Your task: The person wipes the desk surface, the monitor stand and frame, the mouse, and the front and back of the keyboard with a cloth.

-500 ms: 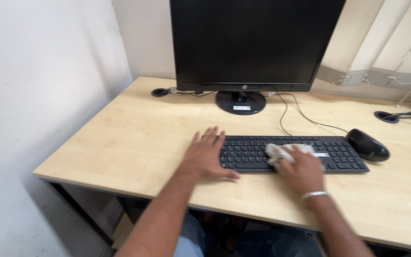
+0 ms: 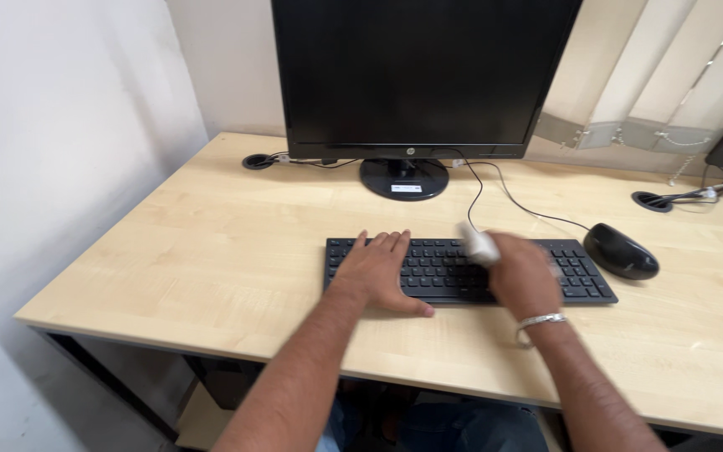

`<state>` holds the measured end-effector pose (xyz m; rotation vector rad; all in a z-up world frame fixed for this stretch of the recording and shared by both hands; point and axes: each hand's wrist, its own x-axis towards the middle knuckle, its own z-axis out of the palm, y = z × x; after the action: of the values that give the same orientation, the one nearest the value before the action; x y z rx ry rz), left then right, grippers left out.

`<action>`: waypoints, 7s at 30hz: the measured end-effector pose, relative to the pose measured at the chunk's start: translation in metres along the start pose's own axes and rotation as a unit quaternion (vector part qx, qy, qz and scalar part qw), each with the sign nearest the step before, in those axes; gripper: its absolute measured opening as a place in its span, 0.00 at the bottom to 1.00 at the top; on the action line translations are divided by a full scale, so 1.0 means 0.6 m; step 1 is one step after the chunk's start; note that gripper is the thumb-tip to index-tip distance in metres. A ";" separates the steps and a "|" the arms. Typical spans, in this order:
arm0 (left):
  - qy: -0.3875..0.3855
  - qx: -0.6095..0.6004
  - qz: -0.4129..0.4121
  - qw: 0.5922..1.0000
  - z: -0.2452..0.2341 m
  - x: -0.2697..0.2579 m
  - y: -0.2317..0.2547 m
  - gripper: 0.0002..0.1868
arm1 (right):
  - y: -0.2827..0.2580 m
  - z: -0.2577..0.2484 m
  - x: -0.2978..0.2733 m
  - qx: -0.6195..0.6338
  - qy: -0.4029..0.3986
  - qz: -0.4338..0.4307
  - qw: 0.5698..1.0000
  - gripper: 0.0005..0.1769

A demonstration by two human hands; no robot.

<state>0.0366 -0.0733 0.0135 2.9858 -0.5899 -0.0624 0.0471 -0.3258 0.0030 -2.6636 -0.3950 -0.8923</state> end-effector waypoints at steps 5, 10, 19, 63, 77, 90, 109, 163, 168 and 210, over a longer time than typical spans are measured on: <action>-0.047 0.017 -0.031 0.998 -0.018 -0.028 -0.038 0.80 | 0.024 0.033 -0.006 -0.092 -0.114 -0.010 0.989 0.22; -0.027 0.033 -0.034 0.999 -0.014 0.001 0.006 0.83 | -0.034 0.106 -0.002 -0.010 -0.123 -0.084 0.989 0.28; 0.048 0.022 -0.031 0.998 0.016 -0.006 0.025 0.83 | 0.062 0.031 0.011 -0.017 -0.229 0.066 0.971 0.29; 0.032 0.072 -0.062 0.995 -0.001 0.018 0.099 0.75 | 0.149 0.037 -0.016 -0.076 -0.057 0.143 0.985 0.25; 0.022 0.090 -0.070 0.993 -0.006 0.015 0.103 0.75 | 0.108 -0.033 -0.066 -0.051 -0.117 0.229 0.965 0.26; 0.042 0.052 -0.021 0.998 -0.002 -0.045 -0.001 0.69 | 0.021 -0.013 -0.097 0.084 -0.133 -0.056 0.986 0.28; 0.058 -0.008 -0.170 0.984 0.009 -0.112 -0.088 0.80 | -0.222 0.113 -0.053 0.040 -0.127 -0.125 0.983 0.36; 0.010 -0.028 -0.200 0.979 0.022 -0.144 -0.153 0.78 | -0.179 0.084 0.068 0.013 -0.129 0.041 0.991 0.17; 0.017 -0.014 -0.197 0.980 0.017 -0.148 -0.150 0.78 | -0.252 0.116 0.064 -0.005 -0.169 0.015 0.986 0.20; 0.032 -0.046 -0.200 0.978 0.008 -0.150 -0.150 0.85 | -0.305 0.191 0.085 0.055 -0.156 -0.089 0.982 0.28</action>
<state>-0.0128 0.0432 0.0013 2.9511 0.0266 -0.0216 0.0834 -0.1081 -0.0168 -2.6975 -0.7436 -0.4776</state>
